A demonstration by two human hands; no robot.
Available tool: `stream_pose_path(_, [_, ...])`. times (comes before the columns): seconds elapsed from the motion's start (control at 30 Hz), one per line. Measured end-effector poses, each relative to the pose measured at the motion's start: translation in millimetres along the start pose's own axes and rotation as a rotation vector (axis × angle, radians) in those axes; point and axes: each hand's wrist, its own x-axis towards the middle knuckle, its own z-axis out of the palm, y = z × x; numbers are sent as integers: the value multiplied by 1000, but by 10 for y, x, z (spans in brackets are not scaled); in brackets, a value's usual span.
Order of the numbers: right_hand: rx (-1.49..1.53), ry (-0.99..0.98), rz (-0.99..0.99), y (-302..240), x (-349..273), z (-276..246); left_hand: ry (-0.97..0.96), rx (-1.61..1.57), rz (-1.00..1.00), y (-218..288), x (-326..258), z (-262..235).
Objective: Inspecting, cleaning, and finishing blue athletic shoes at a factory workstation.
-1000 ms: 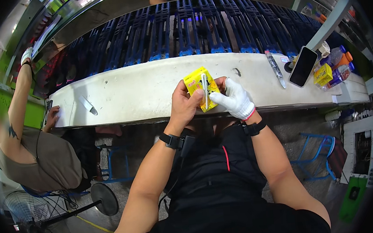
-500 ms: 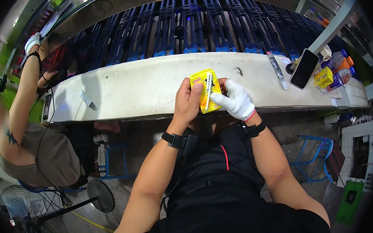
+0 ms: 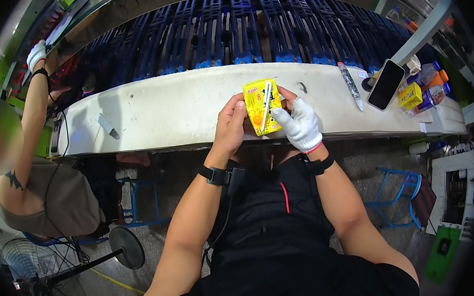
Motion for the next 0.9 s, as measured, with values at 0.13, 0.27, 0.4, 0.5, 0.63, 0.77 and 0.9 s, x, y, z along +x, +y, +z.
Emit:
stream_pose_path(0.13, [-64, 39, -52, -36, -28, 7, 1, 69, 1, -53, -9, -40])
stream_pose_path(0.27, [-61, 44, -25, -78, -13, 13, 12, 99, 36, -40, -8, -13])
stream_pose_path(0.4, [-36, 50, -17, -135, -5, 31, -10, 99, 80, -14, -21, 33])
stream_pose_path(0.5, [-114, 42, -21, -107, -18, 12, 29, 151, 79, -63, -16, 12])
stream_pose_path(0.63, [-97, 33, -15, -83, -16, 7, 10, 216, 103, -66, -7, 15])
stream_pose_path(0.77, [-129, 46, -63, -68, -5, 14, 5, 204, 111, -60, -5, 10])
stream_pose_path(0.9, [-191, 55, -73, -56, -12, 4, 4, 79, 16, -3, -27, 17])
